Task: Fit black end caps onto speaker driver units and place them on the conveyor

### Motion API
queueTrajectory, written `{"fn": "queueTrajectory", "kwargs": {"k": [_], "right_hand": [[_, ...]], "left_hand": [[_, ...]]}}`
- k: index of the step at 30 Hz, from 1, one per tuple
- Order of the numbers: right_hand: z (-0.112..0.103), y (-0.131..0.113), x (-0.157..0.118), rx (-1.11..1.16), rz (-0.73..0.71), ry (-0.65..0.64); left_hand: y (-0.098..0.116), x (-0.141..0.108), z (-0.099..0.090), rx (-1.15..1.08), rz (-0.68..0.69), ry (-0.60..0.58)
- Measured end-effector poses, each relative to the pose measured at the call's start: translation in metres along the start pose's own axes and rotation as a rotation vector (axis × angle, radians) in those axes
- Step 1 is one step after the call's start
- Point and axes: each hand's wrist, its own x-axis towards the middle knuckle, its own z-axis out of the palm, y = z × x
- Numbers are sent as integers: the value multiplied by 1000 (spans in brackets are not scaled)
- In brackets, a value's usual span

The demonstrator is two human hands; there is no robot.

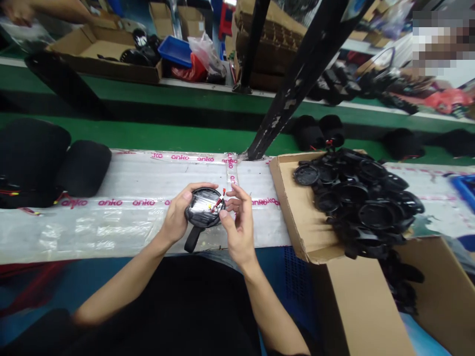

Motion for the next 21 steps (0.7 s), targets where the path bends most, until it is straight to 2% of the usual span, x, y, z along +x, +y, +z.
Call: {"fn": "queueTrajectory", "kwargs": {"k": [4,7,11,13,16,21], "right_hand": [[20,11,-9,179,87,211],[27,7,-12,225,118,279],[29,-4,-15,151,1,323],[28,-9,-15,71,-70,326],[27,-13,-14,-22,-113,299],[28,-20,-16,69,-13,297]], "left_hand": [[-2,-14,5,-49,94,205],[-4,-30,15,-41,151,258],[-8,-33,20,-37,226,315],[-9,-24,15,-63,198,306],[-8,-6,5,-82,117,222],[-2,2,2,-32,60,29]]}}
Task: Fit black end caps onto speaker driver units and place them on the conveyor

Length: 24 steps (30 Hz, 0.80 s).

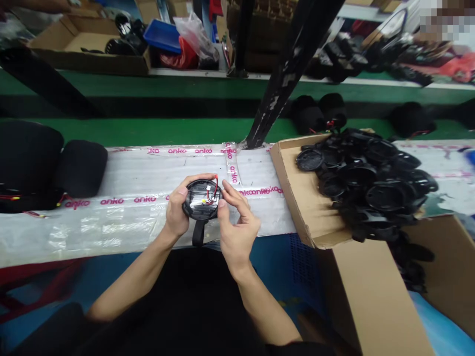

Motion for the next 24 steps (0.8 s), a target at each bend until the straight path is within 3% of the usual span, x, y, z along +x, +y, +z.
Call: {"fn": "queueTrajectory", "kwargs": {"k": [4,8,11,17,21,24], "right_hand": [[-13,-2,-2,-11,15,-151],[-34,9,-3,-71,-80,-382],[-43,22,2,-106,-143,-472],[-41,42,12,-113,-248,-407],[-37,42,6,-48,-136,-393],[-37,42,3,-17,-76,-397]], "left_hand": [[1,-4,-1,84,9,-13],[-1,-4,-3,99,3,-14],[-3,-4,-3,104,7,-12],[-4,-4,1,48,9,25],[-3,-3,2,42,4,9],[-1,-2,-7,24,-23,-88]]}}
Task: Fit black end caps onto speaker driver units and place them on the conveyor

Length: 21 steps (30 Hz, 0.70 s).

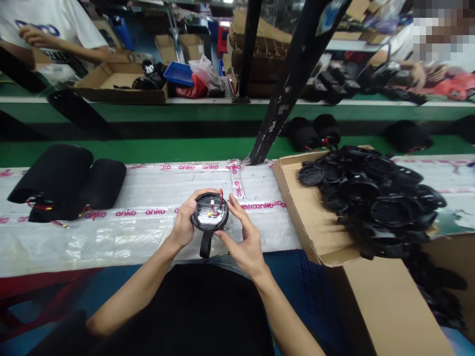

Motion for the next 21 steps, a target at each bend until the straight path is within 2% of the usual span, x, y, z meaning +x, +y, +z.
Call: {"fn": "queueTrajectory", "kwargs": {"k": [3,7,10,13,16,18,20,21], "right_hand": [[-9,9,-2,-67,11,-1],[-28,37,-9,-211,33,148],[-33,56,-16,-295,30,267],[-29,64,-20,-344,-12,283],[-27,63,-19,-389,-59,252],[-28,62,-17,-401,-86,255],[-29,62,-15,-403,-107,271],[-30,62,-14,-404,-115,282]], "left_hand": [[7,0,-23,9,-32,-144],[18,-8,-63,183,-177,-301],[15,-19,-71,381,-247,-379],[-1,-25,-55,374,-149,-262],[-16,-11,-43,297,-63,-214],[-17,16,-50,355,-30,-171],[-13,57,-67,471,-8,-65],[-11,82,-79,517,-6,25]]}}
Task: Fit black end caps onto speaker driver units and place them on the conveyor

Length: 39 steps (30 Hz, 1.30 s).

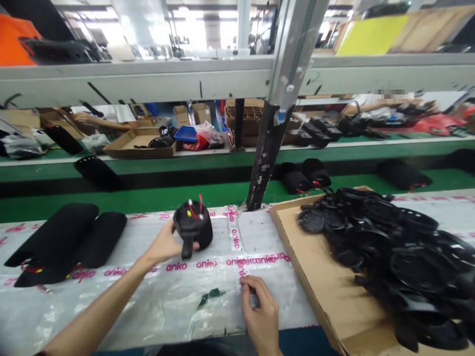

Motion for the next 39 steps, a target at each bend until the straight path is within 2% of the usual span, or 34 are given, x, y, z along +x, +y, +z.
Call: {"fn": "queueTrajectory", "kwargs": {"k": [4,7,10,13,16,17,19,21,23,25,27,30,34,36,39], "right_hand": [[1,0,3,-5,-23,37],[4,0,4,-2,-18,51],[6,-1,5,26,22,32],[-5,-9,9,73,104,-155],[-39,-26,35,145,122,-412],[-54,-32,53,158,91,-464],[-85,-40,107,73,21,-571],[-106,-40,181,-107,-15,-516],[-113,-31,257,-386,147,-311],[-106,-15,318,-516,263,-228],[-90,2,353,-610,378,-205],[-64,22,361,-710,505,-199],[-46,30,344,-788,518,-196],[-51,25,342,-814,473,-201],[-82,1,342,-835,346,-218]], "left_hand": [[-22,111,-41,14,-78,196],[-41,170,-61,37,-151,274],[-56,192,-71,31,-226,308],[-64,191,-80,-10,-250,275],[-69,176,-91,-38,-260,217],[-70,168,-95,-38,-272,217],[-72,147,-102,-30,-306,244],[-71,119,-105,-24,-335,257],[-65,84,-104,-28,-345,218],[-53,46,-95,-34,-350,133],[-37,8,-82,-37,-380,-2],[-19,-47,-58,-128,-435,-216],[-17,-102,-33,-241,-469,-397],[-19,-118,-27,-291,-480,-434],[-15,-127,-26,-360,-482,-457]]}}
